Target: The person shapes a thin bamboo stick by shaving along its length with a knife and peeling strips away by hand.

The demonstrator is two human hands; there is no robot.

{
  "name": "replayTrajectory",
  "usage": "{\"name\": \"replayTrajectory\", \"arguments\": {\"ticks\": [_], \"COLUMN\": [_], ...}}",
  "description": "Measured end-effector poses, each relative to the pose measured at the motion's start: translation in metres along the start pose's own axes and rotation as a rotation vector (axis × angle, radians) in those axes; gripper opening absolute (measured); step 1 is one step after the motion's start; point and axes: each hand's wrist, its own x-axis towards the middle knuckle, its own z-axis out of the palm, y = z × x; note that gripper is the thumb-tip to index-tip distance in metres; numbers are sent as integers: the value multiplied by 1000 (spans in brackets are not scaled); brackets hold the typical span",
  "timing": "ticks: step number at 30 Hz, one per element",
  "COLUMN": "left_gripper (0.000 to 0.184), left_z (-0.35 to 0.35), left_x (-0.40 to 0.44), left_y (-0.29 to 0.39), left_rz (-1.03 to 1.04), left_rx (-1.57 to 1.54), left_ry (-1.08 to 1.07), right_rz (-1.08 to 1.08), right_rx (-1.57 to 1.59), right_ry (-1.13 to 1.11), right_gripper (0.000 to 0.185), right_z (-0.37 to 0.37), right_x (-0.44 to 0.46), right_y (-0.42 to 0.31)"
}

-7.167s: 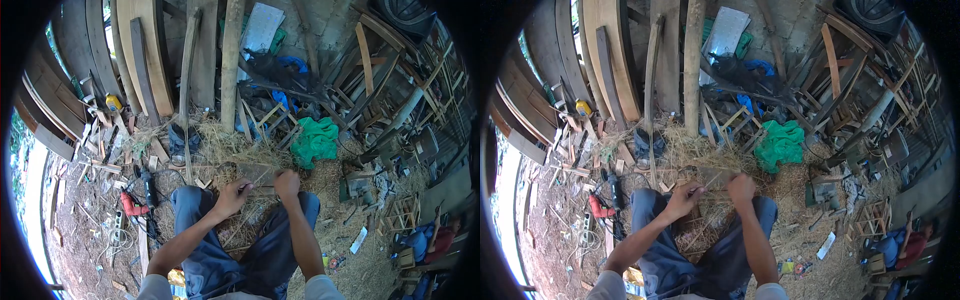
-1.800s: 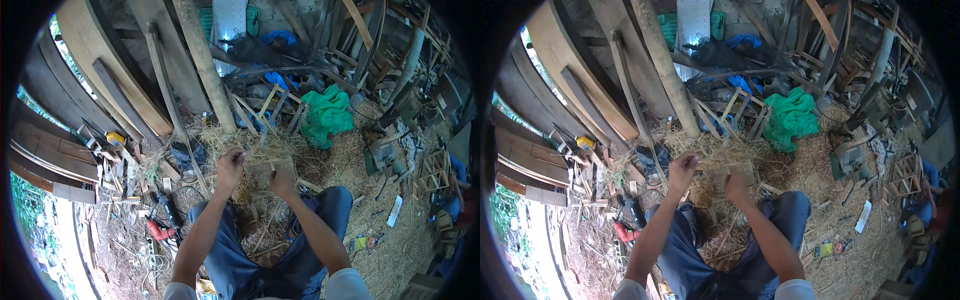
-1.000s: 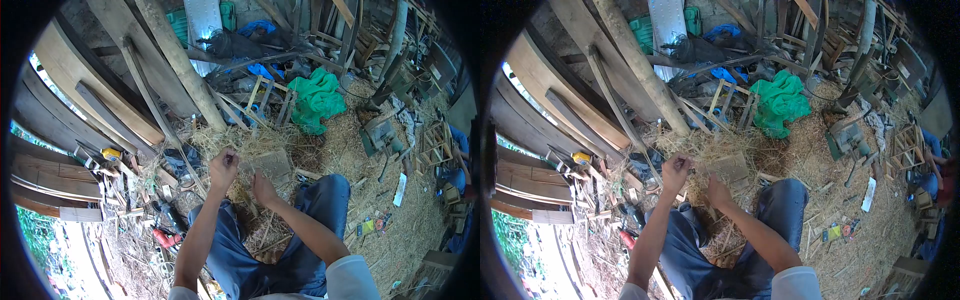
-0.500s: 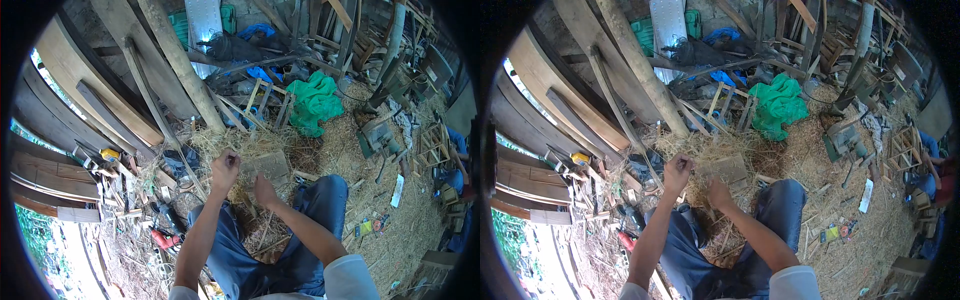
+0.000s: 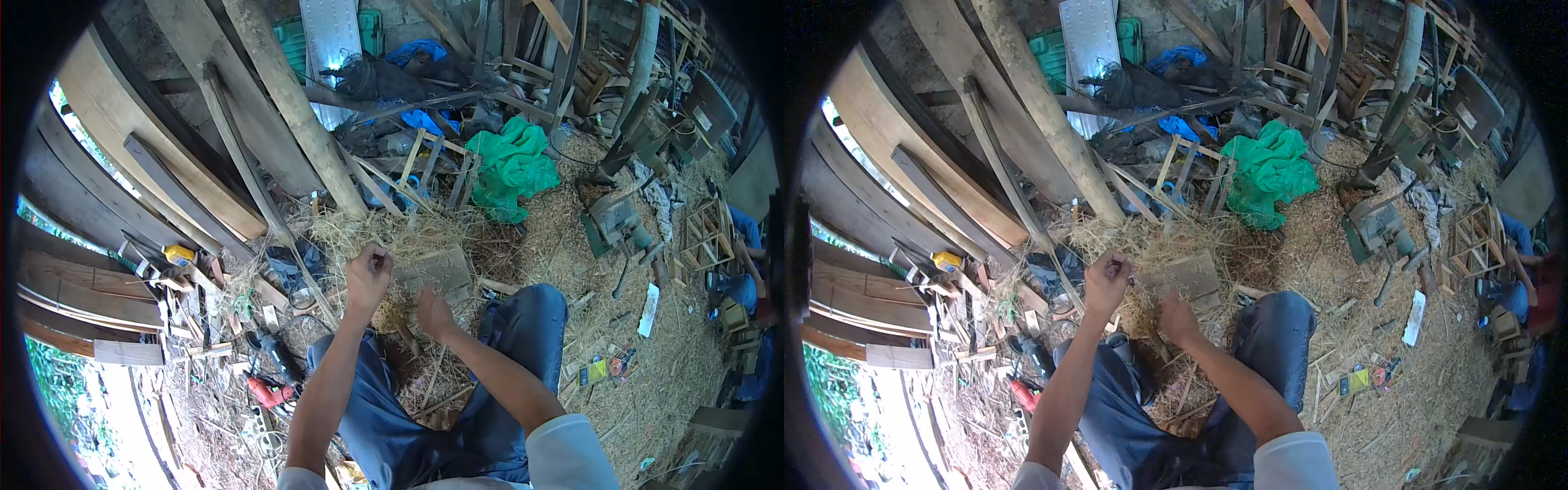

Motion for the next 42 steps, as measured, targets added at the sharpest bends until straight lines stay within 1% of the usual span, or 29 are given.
{"name": "replayTrajectory", "arguments": {"ticks": [2,5,9,11,12,14,15,17,18,19,21,22,23,24,26,27,28,30,32,33,34,36,37,39,41,42], "left_gripper": [5,5,6,6,6,7,7,7,7,7,7,7,7,7,8,8,8,8,8,8,8,8,8,7,6,6], "left_z": [1,1,0,-1,-3,-7,-6,-5,-5,-5,-5,-4,-4,-3,-4,-4,-4,-3,-4,-4,-4,-6,-5,-4,-5,-5], "left_x": [2,2,0,2,3,3,2,1,1,1,2,3,3,0,1,1,1,2,1,0,0,2,3,3,2,1], "left_y": [3,8,6,6,10,17,16,14,15,17,16,10,7,10,18,18,18,18,20,19,19,17,13,11,14,18], "left_rz": [17,35,19,5,8,-38,-41,-16,-11,-8,-5,5,14,8,2,8,9,9,10,9,16,31,26,17,25,23], "left_rx": [6,18,18,71,70,171,170,122,124,137,147,161,176,175,153,156,174,186,136,138,130,125,102,76,121,122], "left_ry": [23,32,28,16,16,-86,-83,-50,-50,-52,-51,-47,-43,-41,-37,-38,-29,-18,-2,-2,13,25,21,17,26,25], "right_rz": [15,30,5,72,72,1,0,0,-2,-78,-153,-52,49,49,152,149,5,-138,181,180,58,-67,-164,-260,-182,-180], "right_rx": [19,-2,-1,23,23,42,39,83,85,-21,-132,-76,-20,-23,-75,-71,-221,-377,54,55,-103,-257,-294,-333,197,197], "right_ry": [-21,-39,21,-58,-55,-58,-62,67,71,45,20,-70,-163,-168,-202,-198,-205,-211,-144,-145,-208,-261,-143,-28,162,159], "right_gripper": [33,34,33,33,33,31,31,31,31,31,30,34,38,38,47,47,50,52,50,50,46,43,39,35,22,22], "right_z": [11,-4,13,5,4,5,8,28,43,49,47,12,-8,-6,1,2,2,2,5,2,-4,8,38,41,-5,-10], "right_x": [5,-3,0,2,2,1,1,1,7,10,12,0,-8,-9,-9,-10,-11,-12,-12,-14,-16,-6,10,15,2,2], "right_y": [20,-3,9,13,9,1,7,31,43,46,46,12,-7,0,18,16,15,14,8,9,11,19,37,30,-27,-37]}}
